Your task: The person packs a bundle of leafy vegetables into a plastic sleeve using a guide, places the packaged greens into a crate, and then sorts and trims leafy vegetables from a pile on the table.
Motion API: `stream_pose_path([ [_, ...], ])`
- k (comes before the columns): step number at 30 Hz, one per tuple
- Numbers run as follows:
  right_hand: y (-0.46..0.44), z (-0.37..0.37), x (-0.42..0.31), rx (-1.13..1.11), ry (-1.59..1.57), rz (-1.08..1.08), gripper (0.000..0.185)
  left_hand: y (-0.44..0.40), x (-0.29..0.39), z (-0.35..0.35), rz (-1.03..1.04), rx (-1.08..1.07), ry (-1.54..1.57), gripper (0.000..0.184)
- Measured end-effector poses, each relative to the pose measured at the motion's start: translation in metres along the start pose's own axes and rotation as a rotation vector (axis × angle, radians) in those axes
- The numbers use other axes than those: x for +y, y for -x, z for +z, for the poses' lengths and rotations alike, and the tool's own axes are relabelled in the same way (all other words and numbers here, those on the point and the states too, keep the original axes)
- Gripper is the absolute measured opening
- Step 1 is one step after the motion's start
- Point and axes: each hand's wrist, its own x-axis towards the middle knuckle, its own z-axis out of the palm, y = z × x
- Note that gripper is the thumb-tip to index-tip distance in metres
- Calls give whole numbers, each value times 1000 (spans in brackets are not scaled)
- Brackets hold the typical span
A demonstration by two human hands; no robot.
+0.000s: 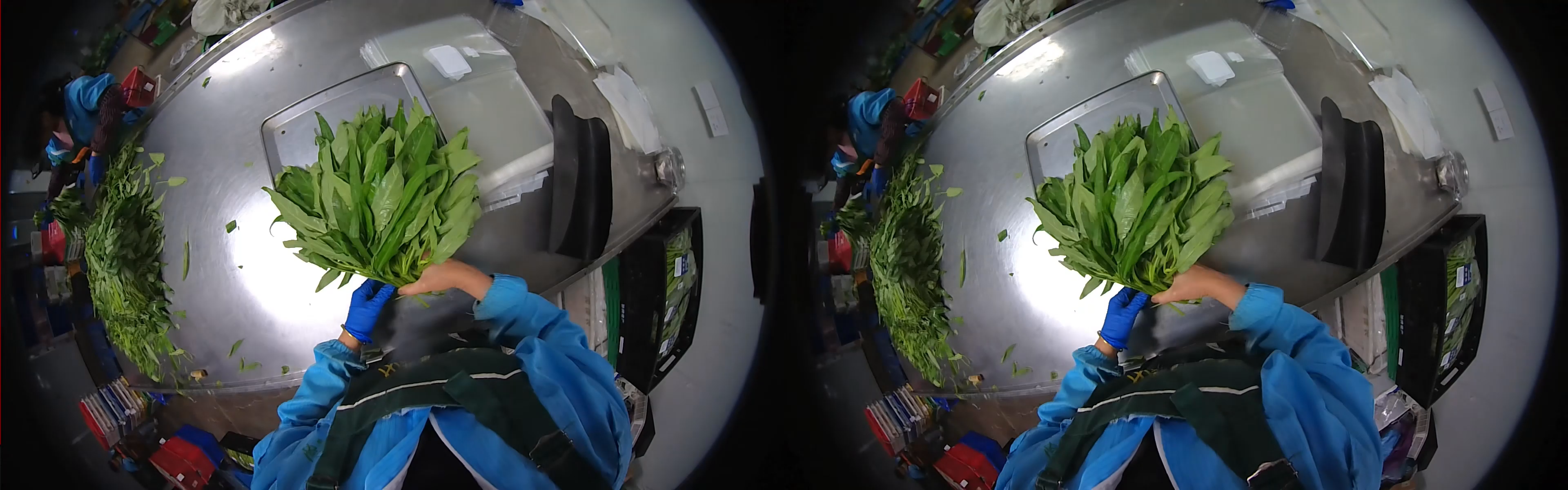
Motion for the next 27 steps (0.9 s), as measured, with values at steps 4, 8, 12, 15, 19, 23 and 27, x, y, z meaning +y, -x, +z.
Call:
stream_pose_path([
  [4, 53, -11, 8, 135, 269, 23, 52, -10, -12, 3, -74, -82, -41, 31],
  [8, 108, -44, -15, 336, 288, 23, 46, -3, -2, 50, 306, -39, -124, 41],
  [12, 150, -96, 12, 629, 1429, -240, 44, 4, -18, 67, 213, -285, 0, 39],
  [15, 182, -111, -36, 670, 1522, -50, 45, 4, -33, 77, 186, -532, 105, 37],
  [19, 227, -116, -23, 725, 1570, 53, 49, -18, -90, 107, 123, -511, -154, 35],
  [23, 255, -103, -17, 797, 1534, 213, 58, 2, -93, 102, -86, -480, -11, 39],
  [27, 274, -91, -16, 857, 1509, 343, 60, 8, -85, 102, -111, -502, -3, 36],
])
